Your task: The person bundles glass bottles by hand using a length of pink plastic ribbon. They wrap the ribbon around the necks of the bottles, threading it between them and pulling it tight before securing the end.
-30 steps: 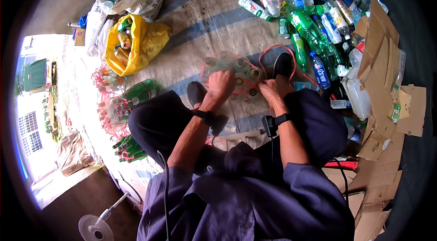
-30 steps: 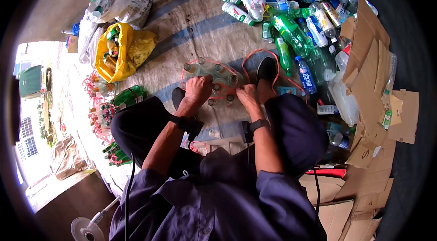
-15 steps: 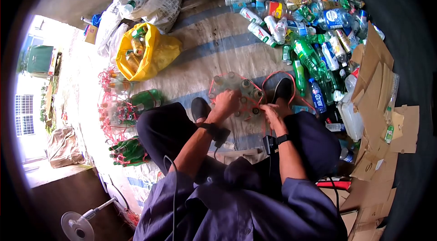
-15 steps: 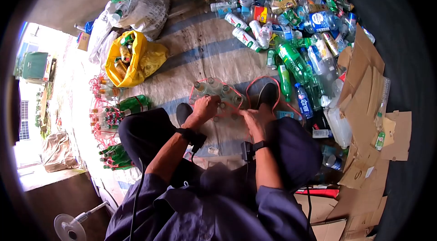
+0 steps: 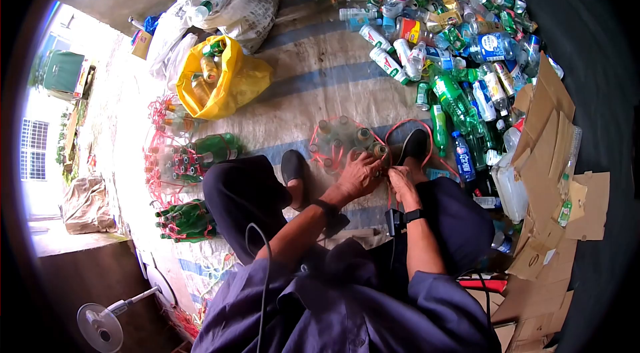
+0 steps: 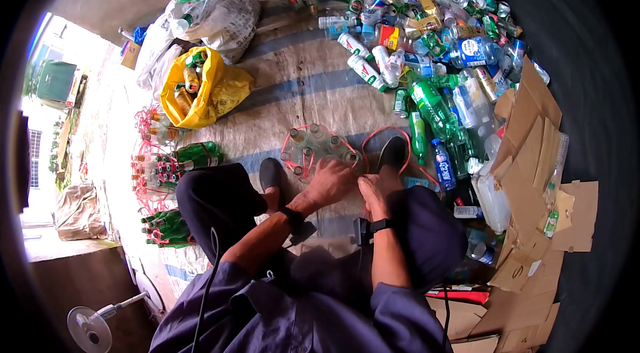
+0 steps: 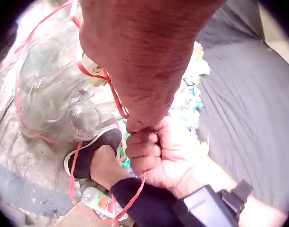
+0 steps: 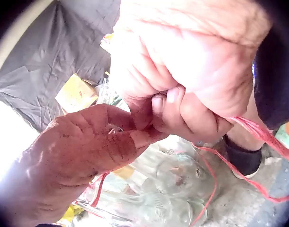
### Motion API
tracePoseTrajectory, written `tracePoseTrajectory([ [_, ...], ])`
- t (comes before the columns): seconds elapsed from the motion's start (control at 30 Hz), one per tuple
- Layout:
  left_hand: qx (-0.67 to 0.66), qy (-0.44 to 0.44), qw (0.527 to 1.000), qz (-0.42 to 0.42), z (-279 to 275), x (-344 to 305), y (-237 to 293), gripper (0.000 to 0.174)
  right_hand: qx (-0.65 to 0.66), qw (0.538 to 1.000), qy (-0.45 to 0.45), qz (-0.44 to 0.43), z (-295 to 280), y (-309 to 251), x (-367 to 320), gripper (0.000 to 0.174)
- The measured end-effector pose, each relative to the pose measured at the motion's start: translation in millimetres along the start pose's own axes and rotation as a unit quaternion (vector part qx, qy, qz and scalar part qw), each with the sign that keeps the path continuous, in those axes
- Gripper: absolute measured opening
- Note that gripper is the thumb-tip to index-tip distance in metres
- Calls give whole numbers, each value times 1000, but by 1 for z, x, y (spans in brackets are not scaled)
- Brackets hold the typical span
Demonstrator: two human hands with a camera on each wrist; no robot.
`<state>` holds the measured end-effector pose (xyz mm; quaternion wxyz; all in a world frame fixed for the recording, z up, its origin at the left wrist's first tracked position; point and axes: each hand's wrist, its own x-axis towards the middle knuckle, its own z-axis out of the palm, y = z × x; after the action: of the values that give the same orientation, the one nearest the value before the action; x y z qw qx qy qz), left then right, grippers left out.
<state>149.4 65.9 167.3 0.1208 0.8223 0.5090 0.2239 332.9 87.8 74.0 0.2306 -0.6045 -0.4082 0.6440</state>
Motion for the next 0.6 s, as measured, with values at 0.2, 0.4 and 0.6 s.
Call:
tracePoseTrajectory([
  [0.2,25,-19,999,-44,2,2,0,38,-202,968,75,-131,5,20,20,15],
  [0.4,-38,-7,998,-41,1,3,-1,29,-339,906,116,-224,-6,47,39,24],
  [0.6,-41,-13,999,-28,7,-1,-7,25,-373,862,146,-311,2,8,9,21],
])
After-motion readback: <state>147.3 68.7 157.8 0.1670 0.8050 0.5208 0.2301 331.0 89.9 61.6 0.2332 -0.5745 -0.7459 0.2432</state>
